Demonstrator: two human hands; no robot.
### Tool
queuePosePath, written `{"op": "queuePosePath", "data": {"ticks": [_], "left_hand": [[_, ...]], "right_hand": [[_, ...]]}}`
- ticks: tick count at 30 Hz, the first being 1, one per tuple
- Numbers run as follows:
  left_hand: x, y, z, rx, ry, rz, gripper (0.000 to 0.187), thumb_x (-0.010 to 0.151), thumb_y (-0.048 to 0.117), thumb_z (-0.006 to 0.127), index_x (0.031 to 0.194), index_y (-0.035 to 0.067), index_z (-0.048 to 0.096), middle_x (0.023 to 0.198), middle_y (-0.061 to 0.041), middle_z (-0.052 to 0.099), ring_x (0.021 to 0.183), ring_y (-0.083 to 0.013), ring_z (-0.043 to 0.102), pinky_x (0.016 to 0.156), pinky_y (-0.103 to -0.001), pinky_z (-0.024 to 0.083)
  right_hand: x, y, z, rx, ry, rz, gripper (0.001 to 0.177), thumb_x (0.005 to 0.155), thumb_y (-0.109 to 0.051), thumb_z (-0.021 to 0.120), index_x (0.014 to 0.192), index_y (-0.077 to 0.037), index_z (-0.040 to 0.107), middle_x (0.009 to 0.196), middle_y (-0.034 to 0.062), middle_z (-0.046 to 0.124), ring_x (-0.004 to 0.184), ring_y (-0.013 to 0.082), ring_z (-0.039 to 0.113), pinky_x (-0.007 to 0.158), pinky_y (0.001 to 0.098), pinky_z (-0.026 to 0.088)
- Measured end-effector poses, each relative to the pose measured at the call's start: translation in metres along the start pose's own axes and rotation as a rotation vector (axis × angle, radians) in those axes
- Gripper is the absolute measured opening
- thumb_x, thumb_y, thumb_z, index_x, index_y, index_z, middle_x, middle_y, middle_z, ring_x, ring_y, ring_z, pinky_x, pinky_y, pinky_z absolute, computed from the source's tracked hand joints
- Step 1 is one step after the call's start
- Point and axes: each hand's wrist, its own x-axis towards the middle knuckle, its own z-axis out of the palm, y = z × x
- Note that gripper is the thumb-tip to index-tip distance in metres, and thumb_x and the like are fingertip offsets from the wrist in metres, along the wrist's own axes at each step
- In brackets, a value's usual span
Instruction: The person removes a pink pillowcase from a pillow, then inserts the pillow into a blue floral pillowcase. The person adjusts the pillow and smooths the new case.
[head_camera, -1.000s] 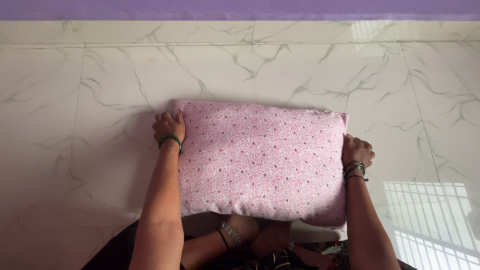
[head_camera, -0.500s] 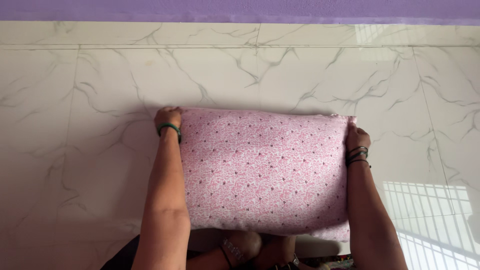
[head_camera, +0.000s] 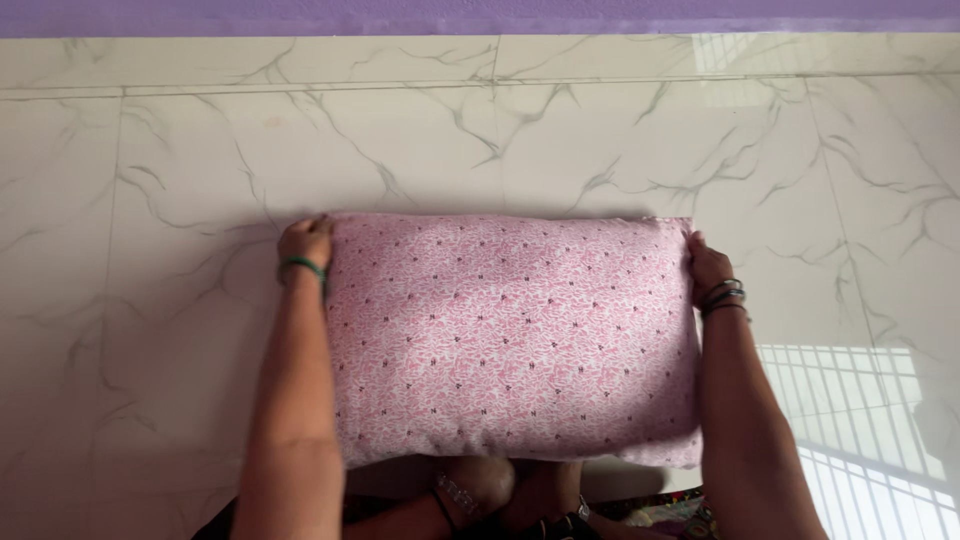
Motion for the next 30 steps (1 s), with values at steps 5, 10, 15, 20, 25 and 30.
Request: {"op": "queuePosePath", "data": {"ticks": [5,10,15,20,25,30], "left_hand": [[-0.011,-0.044,-0.042,-0.435,-0.646,-0.378,0.045,0.094,0.050,0.068,0.113,0.010,0.074,0.099,-0.010,0.073,0.085,-0.0255,0.067,0.076,-0.043,0.054],[-0.013,-0.057,-0.013,-0.554,-0.445,-0.016,0.045,0.095,0.039,0.075,0.119,0.001,0.077,0.106,-0.007,0.074,0.089,-0.0145,0.063,0.080,-0.036,0.052],[-0.017,-0.054,-0.019,-0.802,-0.384,-0.182,0.040,0.093,0.038,0.070,0.122,0.011,0.069,0.108,0.001,0.073,0.092,-0.0136,0.068,0.082,-0.036,0.054],[-0.049,-0.063,-0.006,-0.599,-0.293,-0.209,0.032,0.097,0.036,0.071,0.106,0.005,0.070,0.095,-0.013,0.071,0.081,-0.0271,0.066,0.077,-0.043,0.053],[-0.053,-0.066,0.023,-0.167,0.167,0.129,0.027,0.100,0.029,0.068,0.093,0.003,0.070,0.089,-0.023,0.069,0.079,-0.0344,0.064,0.074,-0.047,0.050],[-0.068,-0.064,-0.019,-0.446,-0.246,-0.200,0.041,0.099,0.047,0.065,0.113,0.009,0.070,0.109,-0.015,0.071,0.093,-0.0293,0.064,0.080,-0.047,0.055]], "right_hand": [[-0.051,-0.012,-0.046,-0.163,-0.437,0.270,0.054,0.094,-0.062,0.047,0.094,-0.012,0.067,0.078,0.0002,0.065,0.071,0.0149,0.058,0.071,0.0332,0.050],[-0.042,-0.009,-0.024,-0.317,-0.164,-0.394,0.054,0.105,-0.051,0.063,0.100,0.002,0.067,0.086,0.0098,0.058,0.080,0.0197,0.049,0.072,0.0426,0.046],[-0.017,-0.019,-0.012,0.008,-0.101,-0.061,0.031,0.099,-0.055,0.053,0.104,-0.026,0.062,0.081,-0.0117,0.063,0.075,0.0115,0.058,0.068,0.0351,0.048],[-0.022,0.008,0.000,-0.369,0.114,-0.368,0.044,0.104,-0.047,0.059,0.104,-0.005,0.072,0.090,0.0146,0.068,0.086,0.0342,0.064,0.079,0.0440,0.051],[-0.023,0.034,0.012,-0.474,0.382,-0.361,0.041,0.102,-0.045,0.062,0.105,-0.007,0.077,0.105,0.0248,0.071,0.100,0.0431,0.067,0.090,0.0469,0.051],[-0.031,0.022,-0.014,0.028,-0.063,0.046,0.066,0.100,-0.064,0.061,0.121,-0.002,0.068,0.115,0.0076,0.071,0.104,0.0250,0.060,0.090,0.0440,0.050]]}}
